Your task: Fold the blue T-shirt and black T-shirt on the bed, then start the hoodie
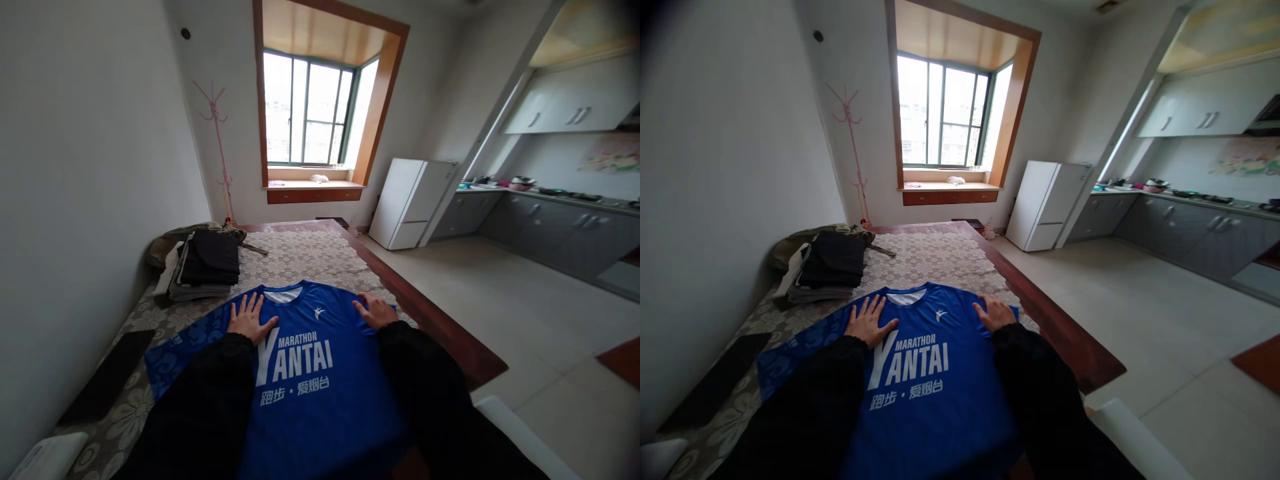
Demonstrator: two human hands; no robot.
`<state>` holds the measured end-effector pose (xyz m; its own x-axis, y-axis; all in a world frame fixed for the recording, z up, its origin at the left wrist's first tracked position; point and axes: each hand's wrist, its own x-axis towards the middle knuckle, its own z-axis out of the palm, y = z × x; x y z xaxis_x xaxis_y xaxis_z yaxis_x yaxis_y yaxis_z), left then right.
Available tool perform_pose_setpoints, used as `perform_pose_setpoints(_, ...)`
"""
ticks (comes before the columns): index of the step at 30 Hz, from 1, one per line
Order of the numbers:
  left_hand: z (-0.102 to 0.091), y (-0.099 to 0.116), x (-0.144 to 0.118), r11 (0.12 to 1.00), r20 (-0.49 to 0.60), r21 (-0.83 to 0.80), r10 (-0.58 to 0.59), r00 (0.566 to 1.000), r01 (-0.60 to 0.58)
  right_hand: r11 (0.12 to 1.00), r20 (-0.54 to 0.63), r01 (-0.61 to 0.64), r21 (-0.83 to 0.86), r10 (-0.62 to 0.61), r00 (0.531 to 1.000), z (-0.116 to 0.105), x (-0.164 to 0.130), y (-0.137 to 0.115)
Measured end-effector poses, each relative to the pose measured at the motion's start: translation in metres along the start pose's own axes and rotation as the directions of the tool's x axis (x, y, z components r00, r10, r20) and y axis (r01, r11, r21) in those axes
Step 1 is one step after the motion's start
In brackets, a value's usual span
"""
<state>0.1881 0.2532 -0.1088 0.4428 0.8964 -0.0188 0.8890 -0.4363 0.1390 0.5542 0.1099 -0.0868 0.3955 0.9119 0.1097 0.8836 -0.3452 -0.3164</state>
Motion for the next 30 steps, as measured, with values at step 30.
perform_pose_setpoints(30,-0.002,0.0,0.0,1.0,-0.001,-0.023,0.001,1.0,-0.001,0.977,-0.013,-0.096,0.191,0.101,0.995,-0.048,0.024,0.027)
